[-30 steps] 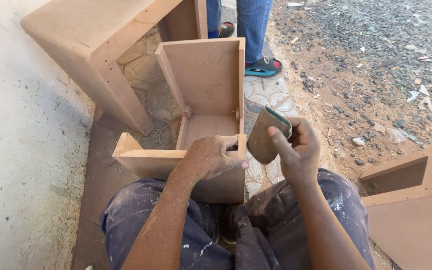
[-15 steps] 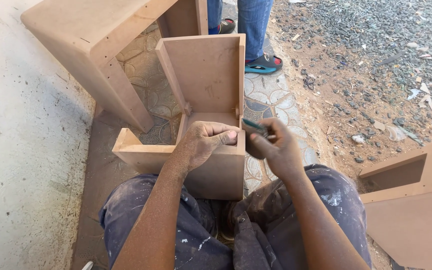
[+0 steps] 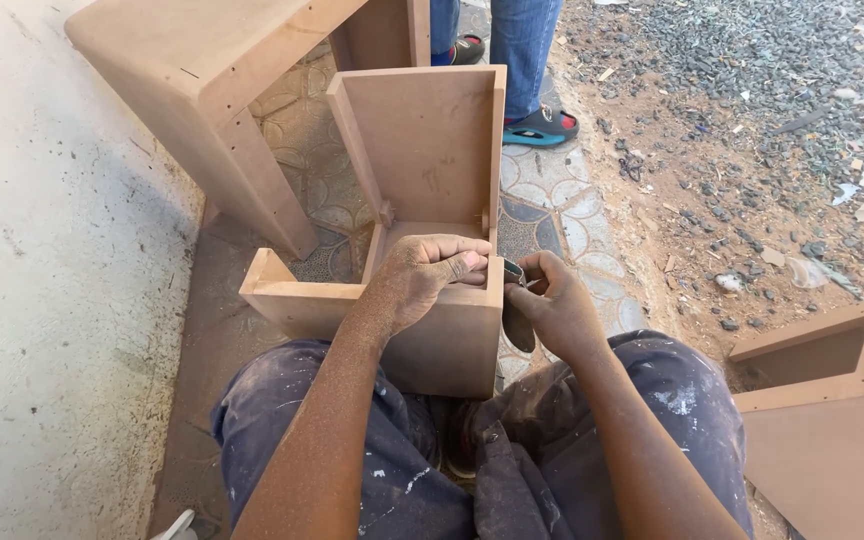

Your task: Sanding the edges and corners of a wooden frame using sandpaper to prepare it for finishing.

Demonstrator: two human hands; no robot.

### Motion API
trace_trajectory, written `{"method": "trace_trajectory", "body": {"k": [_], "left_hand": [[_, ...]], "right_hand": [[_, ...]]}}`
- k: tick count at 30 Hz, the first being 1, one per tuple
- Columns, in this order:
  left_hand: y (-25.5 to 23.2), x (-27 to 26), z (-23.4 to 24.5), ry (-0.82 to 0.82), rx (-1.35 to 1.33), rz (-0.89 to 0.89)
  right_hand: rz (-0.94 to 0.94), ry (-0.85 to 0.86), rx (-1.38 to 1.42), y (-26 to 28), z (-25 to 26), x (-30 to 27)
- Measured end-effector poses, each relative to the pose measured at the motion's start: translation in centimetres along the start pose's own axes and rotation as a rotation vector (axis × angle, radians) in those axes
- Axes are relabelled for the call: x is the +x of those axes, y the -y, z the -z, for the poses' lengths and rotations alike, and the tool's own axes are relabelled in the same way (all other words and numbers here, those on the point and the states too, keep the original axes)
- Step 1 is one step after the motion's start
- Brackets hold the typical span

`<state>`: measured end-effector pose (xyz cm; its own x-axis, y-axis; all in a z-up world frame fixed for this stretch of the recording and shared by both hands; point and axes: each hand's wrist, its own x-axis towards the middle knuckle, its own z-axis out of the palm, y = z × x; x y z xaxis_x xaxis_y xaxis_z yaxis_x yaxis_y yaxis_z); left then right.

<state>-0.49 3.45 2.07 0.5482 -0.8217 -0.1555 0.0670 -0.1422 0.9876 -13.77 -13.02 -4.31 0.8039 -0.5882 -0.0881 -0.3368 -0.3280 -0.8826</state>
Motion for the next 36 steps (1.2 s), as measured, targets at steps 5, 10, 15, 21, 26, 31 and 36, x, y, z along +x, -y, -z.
{"method": "trace_trajectory", "body": {"k": [5, 10, 15, 21, 26, 31, 36], "left_hand": [[-0.7, -0.3, -0.1, -0.019, 0.108, -0.009], [0.0, -0.2, -0.3, -0.018, 0.106, -0.036], [0.3, 0.1, -0.7, -0.035, 0.217, -0.011], [-0.5, -0.6, -1.2, -0.079, 0.498, -0.032], [0.1, 0.1, -1.1, -0.07, 0.5, -0.008], [0.4, 0.4, -1.0, -0.062, 0.483, 0.01], [0.7, 0.6, -0.5, -0.063, 0.466, 0.012]], "right_hand": [[0.182, -0.097, 0.25, 1.3, 0.9, -0.3], [0.216, -0.082, 0.211, 0.1, 0.5, 0.1], [0.192, -0.11, 0.294, -0.8, 0.2, 0.3], [0.482, -0.347, 0.424, 2.1, 2.6, -0.6], [0.236, -0.253, 0.526, 1.6, 2.0, 0.4], [-0.034, -0.055, 0.502, 4.9, -0.5, -1.6], [0.042, -0.07, 0.512, 1.6, -3.2, -3.9]]}}
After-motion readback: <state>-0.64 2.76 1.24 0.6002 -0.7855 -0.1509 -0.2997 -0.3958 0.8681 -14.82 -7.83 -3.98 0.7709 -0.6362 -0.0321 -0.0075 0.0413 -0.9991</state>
